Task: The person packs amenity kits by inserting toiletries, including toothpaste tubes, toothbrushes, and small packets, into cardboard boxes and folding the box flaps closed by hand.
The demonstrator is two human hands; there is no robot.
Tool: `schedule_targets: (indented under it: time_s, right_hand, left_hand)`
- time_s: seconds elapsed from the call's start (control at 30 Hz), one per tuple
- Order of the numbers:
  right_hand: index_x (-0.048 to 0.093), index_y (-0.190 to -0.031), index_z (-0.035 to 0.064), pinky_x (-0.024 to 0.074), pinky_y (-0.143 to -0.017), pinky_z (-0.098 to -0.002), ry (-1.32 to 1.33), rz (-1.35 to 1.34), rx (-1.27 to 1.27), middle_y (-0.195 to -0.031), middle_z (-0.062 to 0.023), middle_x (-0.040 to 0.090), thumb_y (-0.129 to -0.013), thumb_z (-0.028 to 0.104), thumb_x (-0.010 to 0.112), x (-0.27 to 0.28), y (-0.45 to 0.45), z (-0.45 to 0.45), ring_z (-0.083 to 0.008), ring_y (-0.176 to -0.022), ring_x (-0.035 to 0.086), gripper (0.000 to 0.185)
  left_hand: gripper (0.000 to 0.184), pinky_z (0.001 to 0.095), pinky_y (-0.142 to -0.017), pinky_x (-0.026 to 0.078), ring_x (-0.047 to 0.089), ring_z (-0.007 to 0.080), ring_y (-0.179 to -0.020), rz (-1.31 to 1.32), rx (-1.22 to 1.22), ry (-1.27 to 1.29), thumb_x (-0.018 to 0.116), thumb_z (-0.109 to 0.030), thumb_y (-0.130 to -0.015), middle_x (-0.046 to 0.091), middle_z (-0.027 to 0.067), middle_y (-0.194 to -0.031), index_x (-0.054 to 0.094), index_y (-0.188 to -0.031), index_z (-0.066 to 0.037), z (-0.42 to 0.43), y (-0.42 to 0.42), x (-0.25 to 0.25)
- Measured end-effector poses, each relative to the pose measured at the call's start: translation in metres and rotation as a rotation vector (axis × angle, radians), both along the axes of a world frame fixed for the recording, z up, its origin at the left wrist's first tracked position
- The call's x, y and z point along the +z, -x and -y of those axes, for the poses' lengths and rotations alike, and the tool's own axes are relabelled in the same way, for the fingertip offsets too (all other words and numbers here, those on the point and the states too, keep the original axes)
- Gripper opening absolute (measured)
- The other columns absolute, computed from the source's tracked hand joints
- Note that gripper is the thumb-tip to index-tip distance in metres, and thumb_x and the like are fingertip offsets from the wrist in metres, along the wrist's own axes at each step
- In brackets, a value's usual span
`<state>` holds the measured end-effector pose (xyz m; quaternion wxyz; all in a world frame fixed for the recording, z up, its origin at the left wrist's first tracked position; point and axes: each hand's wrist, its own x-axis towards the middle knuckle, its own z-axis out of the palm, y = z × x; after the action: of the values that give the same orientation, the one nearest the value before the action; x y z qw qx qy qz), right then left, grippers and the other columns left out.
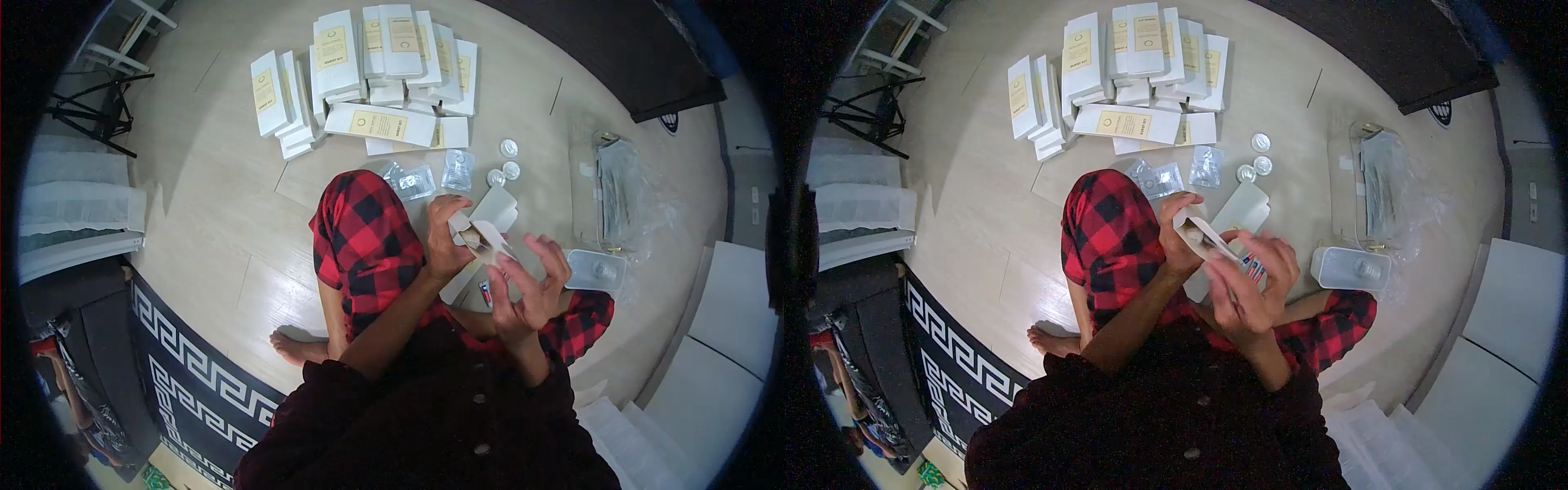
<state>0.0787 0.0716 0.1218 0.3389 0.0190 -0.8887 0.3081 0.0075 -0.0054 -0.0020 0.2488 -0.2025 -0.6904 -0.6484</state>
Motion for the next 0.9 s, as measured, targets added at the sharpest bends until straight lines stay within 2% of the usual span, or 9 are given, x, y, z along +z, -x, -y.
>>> schedule_targets:
  time_s: [0.07, 0.2, 0.23, 0.3, 0.4, 0.47, 0.53, 0.6, 0.9]
  right_hand:
    - [0.067, -0.092, 0.0096, 0.0397, -0.089, -0.0464, -0.249, 0.008, -0.004, -0.118, -0.0119, 0.053, -0.086, 0.029, 0.057, 0.009, 0.006, 0.001, -0.0322, -0.107, 0.048, 0.022]
    - [0.069, -0.09, 0.0106, 0.041, -0.087, -0.0451, -0.286, 0.177, 0.085, -0.115, -0.0133, 0.053, -0.088, 0.039, 0.051, 0.014, 0.019, -0.008, -0.0324, -0.109, 0.046, 0.033]
    - [0.068, -0.091, 0.0104, 0.0416, -0.087, -0.0415, 0.206, 0.107, 0.044, -0.113, -0.0133, 0.054, -0.087, 0.036, 0.053, 0.011, 0.026, -0.008, -0.031, -0.108, 0.047, 0.03]
    - [0.066, -0.094, 0.0081, 0.0427, -0.086, -0.0346, 0.661, 0.076, -0.057, -0.111, -0.014, 0.054, -0.086, 0.029, 0.057, -0.001, 0.052, -0.019, -0.0282, -0.107, 0.05, 0.024]
    - [0.062, -0.097, -0.0002, 0.0432, -0.086, -0.032, 0.587, 0.419, -0.069, -0.11, -0.015, 0.055, -0.082, 0.017, 0.061, -0.078, 0.113, -0.055, -0.0281, -0.103, 0.053, 0.022]
    - [0.06, -0.102, 0.0037, 0.042, -0.087, -0.0399, 0.141, 0.409, -0.022, -0.111, -0.0141, 0.056, -0.072, 0.019, 0.07, -0.164, 0.134, -0.067, -0.0323, -0.103, 0.051, 0.035]
    - [0.059, -0.105, 0.0061, 0.0416, -0.086, -0.042, -0.028, 0.32, 0.032, -0.109, -0.0129, 0.056, -0.068, 0.019, 0.073, -0.176, 0.139, -0.054, -0.0327, -0.102, 0.051, 0.042]
    - [0.055, -0.112, 0.0081, 0.0418, -0.082, -0.0433, -0.168, 0.622, -0.042, -0.1, -0.0109, 0.055, -0.061, 0.02, 0.076, -0.183, 0.137, -0.05, -0.0309, -0.101, 0.05, 0.056]
    - [0.054, -0.105, 0.0123, 0.0422, -0.08, -0.044, -0.154, 0.654, 0.015, -0.1, -0.0065, 0.054, -0.051, 0.012, 0.08, -0.176, 0.139, -0.056, -0.0294, -0.098, 0.051, 0.06]
  left_hand:
    - [0.076, 0.0397, -0.083, 0.042, 0.052, 0.0308, -0.094, -0.004, -0.006, 0.021, 0.085, -0.015, -0.048, 0.054, 0.0127, -0.101, 0.046, -0.112, -0.004, -0.001, 0.0, 0.0]
    - [0.077, 0.0401, -0.083, 0.042, 0.052, 0.0298, -0.093, -0.008, 0.023, -0.042, 0.087, -0.016, -0.049, 0.054, 0.0126, -0.101, 0.045, -0.112, -0.004, -0.005, 0.001, 0.003]
    - [0.077, 0.0403, -0.082, 0.042, 0.052, 0.0295, -0.093, 0.004, 0.034, -0.078, 0.088, -0.016, -0.049, 0.054, 0.0125, -0.101, 0.045, -0.112, -0.004, -0.004, 0.001, 0.004]
    - [0.077, 0.0403, -0.082, 0.042, 0.052, 0.0293, -0.093, 0.032, 0.057, -0.077, 0.088, -0.017, -0.049, 0.054, 0.0123, -0.101, 0.045, -0.111, -0.004, -0.001, 0.001, 0.006]
    - [0.078, 0.0405, -0.081, 0.043, 0.053, 0.029, -0.092, 0.024, 0.072, -0.087, 0.089, -0.017, -0.048, 0.054, 0.0119, -0.1, 0.044, -0.111, -0.004, -0.005, 0.003, 0.006]
    - [0.079, 0.0407, -0.081, 0.043, 0.053, 0.0291, -0.092, 0.003, 0.073, -0.073, 0.089, -0.017, -0.048, 0.055, 0.0117, -0.099, 0.044, -0.111, -0.004, -0.003, 0.002, 0.004]
    - [0.079, 0.041, -0.082, 0.042, 0.053, 0.0291, -0.092, 0.015, 0.081, -0.093, 0.089, -0.017, -0.048, 0.055, 0.0116, -0.099, 0.044, -0.111, -0.004, -0.001, 0.003, 0.005]
    - [0.08, 0.0411, -0.081, 0.042, 0.053, 0.0291, -0.092, 0.002, 0.094, -0.087, 0.089, -0.018, -0.048, 0.055, 0.0115, -0.099, 0.044, -0.112, -0.004, 0.002, 0.005, 0.004]
    - [0.079, 0.042, -0.081, 0.042, 0.054, 0.0294, -0.09, -0.055, 0.077, -0.064, 0.089, -0.02, -0.048, 0.055, 0.0114, -0.099, 0.044, -0.111, -0.003, 0.0, 0.006, 0.009]
